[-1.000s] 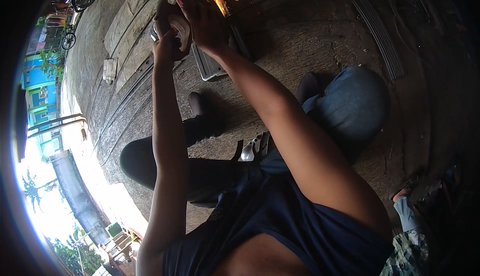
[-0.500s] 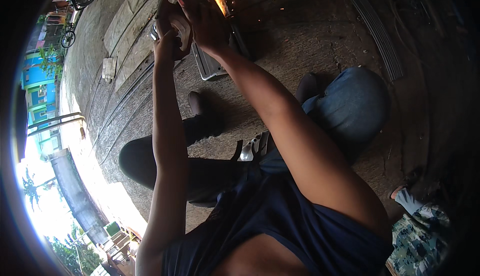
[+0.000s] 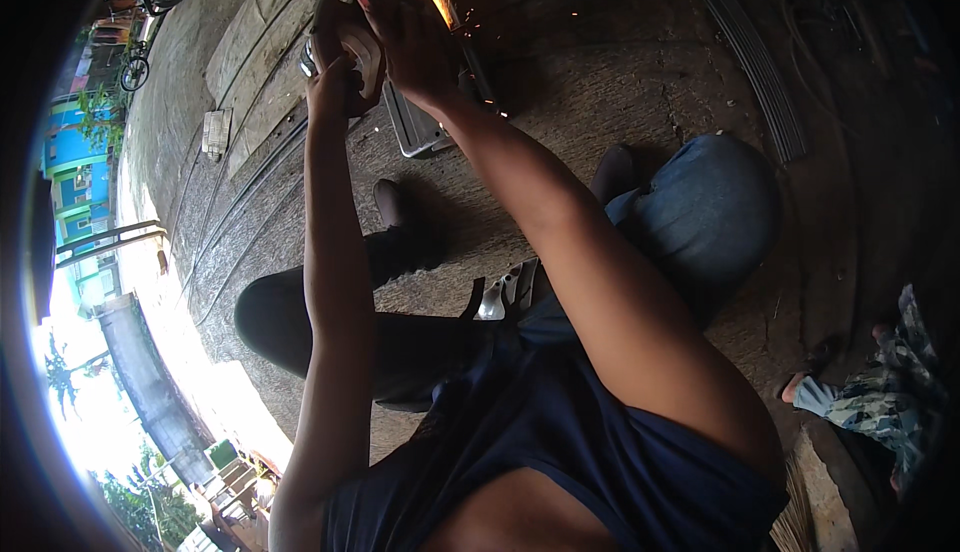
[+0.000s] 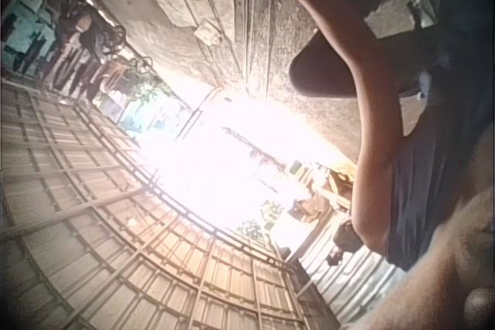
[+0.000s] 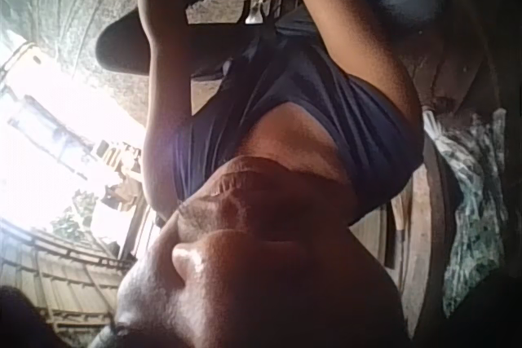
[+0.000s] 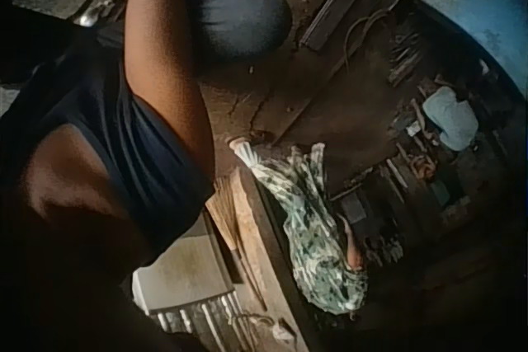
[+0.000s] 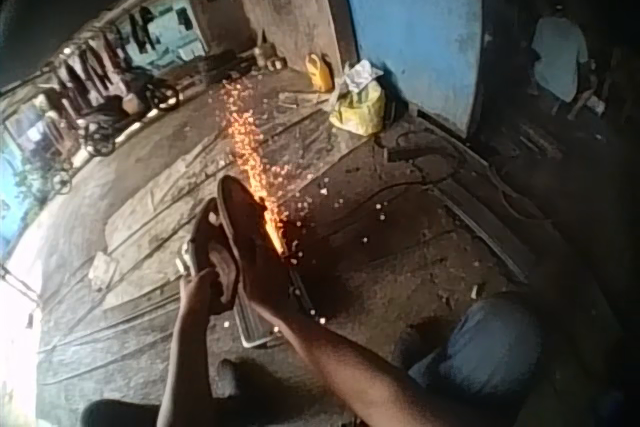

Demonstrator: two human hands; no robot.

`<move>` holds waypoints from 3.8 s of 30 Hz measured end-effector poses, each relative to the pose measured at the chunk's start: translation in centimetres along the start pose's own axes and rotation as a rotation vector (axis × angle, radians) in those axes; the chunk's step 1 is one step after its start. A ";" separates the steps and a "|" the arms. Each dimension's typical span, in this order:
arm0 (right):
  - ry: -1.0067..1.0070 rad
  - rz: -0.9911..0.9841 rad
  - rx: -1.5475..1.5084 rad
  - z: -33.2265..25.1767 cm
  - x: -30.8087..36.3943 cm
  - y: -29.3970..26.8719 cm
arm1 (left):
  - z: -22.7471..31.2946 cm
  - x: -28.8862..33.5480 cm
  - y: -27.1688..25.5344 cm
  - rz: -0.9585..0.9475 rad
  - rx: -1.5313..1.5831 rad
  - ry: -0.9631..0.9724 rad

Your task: Cutting metal rods to specific lengths using a power chop saw.

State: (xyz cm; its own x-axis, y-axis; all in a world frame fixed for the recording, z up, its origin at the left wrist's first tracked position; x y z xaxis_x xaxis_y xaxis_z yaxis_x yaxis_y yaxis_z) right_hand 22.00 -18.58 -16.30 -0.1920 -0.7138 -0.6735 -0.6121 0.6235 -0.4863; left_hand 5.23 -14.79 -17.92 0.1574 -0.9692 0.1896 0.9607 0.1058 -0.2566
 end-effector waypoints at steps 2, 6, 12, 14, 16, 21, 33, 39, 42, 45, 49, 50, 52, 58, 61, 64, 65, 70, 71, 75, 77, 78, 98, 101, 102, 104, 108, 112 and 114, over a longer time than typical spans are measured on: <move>-0.029 0.035 -0.003 -0.2 0.1 -0.4 | 0.0 0.0 -0.2 0.018 -0.026 -0.003; -0.068 0.085 -0.057 -0.6 0.1 -1.1 | 0.0 0.1 0.0 -0.001 -0.008 -0.009; -0.036 0.020 -0.042 -0.5 0.0 -0.7 | 0.1 0.0 -0.3 0.045 0.010 0.005; -0.052 0.036 -0.033 -0.5 0.0 -0.7 | 0.0 0.1 -0.3 0.051 -0.016 -0.010; -0.065 0.037 -0.025 -0.5 0.1 -0.6 | 0.2 0.3 -0.2 0.042 0.010 0.009; -0.068 0.039 -0.018 -0.3 0.0 -0.3 | 0.4 0.6 -0.1 0.028 -0.003 0.019; -0.069 0.012 -0.104 -0.3 0.2 -0.3 | -0.1 0.2 -0.2 0.028 -0.015 0.023; -0.075 0.027 -0.101 -0.4 0.5 -0.4 | -0.2 0.1 -0.2 0.027 -0.017 0.041; -0.073 0.045 -0.092 -0.5 0.4 -0.7 | -0.3 0.0 0.0 0.007 0.007 0.041; -0.076 0.073 -0.051 -0.6 0.2 -1.0 | -0.4 0.0 0.0 0.009 0.016 0.031; -0.040 0.000 -0.132 -0.3 0.3 -0.4 | -0.4 0.2 0.0 0.008 0.037 0.035; -0.052 0.026 -0.127 -0.4 0.4 -0.6 | -0.5 0.2 0.0 0.003 0.037 0.027; -0.063 0.053 -0.120 -0.4 0.5 -0.7 | -0.4 0.3 0.1 -0.001 0.043 0.028; -0.096 0.112 -0.025 -0.4 0.5 -0.6 | -0.5 0.3 0.2 -0.012 0.032 0.021; -0.091 0.111 -0.032 -0.4 0.5 -0.8 | -0.3 0.5 0.2 -0.007 0.033 0.026; -0.097 0.120 -0.010 -0.6 0.6 -1.2 | -0.1 0.7 0.2 0.005 0.047 0.034; -0.095 0.110 -0.021 -0.6 0.5 -1.2 | -0.1 0.7 0.1 0.017 0.040 0.039; -0.088 0.124 -0.070 -0.6 0.6 -1.4 | -0.1 0.8 0.1 0.015 0.043 0.038; -0.096 0.119 -0.052 -0.6 0.6 -1.3 | -0.2 0.8 0.1 0.015 0.032 0.037; -0.108 0.101 -0.050 -0.7 0.5 -1.2 | -0.3 0.6 0.0 0.011 0.039 0.039; -0.090 0.095 -0.039 -0.6 0.6 -1.3 | -0.3 0.6 0.2 -0.003 0.042 0.048; -0.084 0.098 -0.021 -0.6 0.7 -1.4 | -0.3 0.6 0.2 -0.003 0.041 0.047; -0.054 0.017 -0.023 -0.6 1.0 -1.0 | -1.0 0.5 0.1 0.004 0.037 0.020; -0.051 0.030 0.025 -0.7 0.9 -1.1 | -0.8 0.7 0.3 -0.004 0.056 0.027; -0.056 0.059 0.055 -0.7 0.9 -1.3 | -0.6 0.7 0.3 -0.011 0.066 0.042; -0.075 0.079 0.032 -0.8 0.7 -1.4 | -0.8 0.8 0.2 0.004 0.061 0.023; -0.064 0.064 -0.071 -0.5 0.8 -1.2 | -0.6 0.9 0.3 -0.005 0.078 0.047; -0.091 0.085 -0.062 -0.6 1.0 -1.5 | -0.8 0.8 0.3 -0.005 0.049 0.050; -0.077 0.044 -0.054 -0.5 1.0 -1.0 | -0.9 0.8 0.4 -0.012 0.053 0.049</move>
State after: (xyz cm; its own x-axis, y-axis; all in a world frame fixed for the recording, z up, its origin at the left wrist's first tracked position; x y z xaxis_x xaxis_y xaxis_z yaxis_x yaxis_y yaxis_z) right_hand 22.08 -20.12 -16.21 -0.1612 -0.6581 -0.7355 -0.6451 0.6342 -0.4262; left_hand 5.49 -15.69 -18.71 0.1359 -0.9800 0.1452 0.9734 0.1048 -0.2035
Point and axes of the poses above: each hand's wrist, its own x-axis away from the middle knuckle, its own y-axis out of the palm, z = x × y, the point moved 10 cm from there along -x, towards the middle knuckle
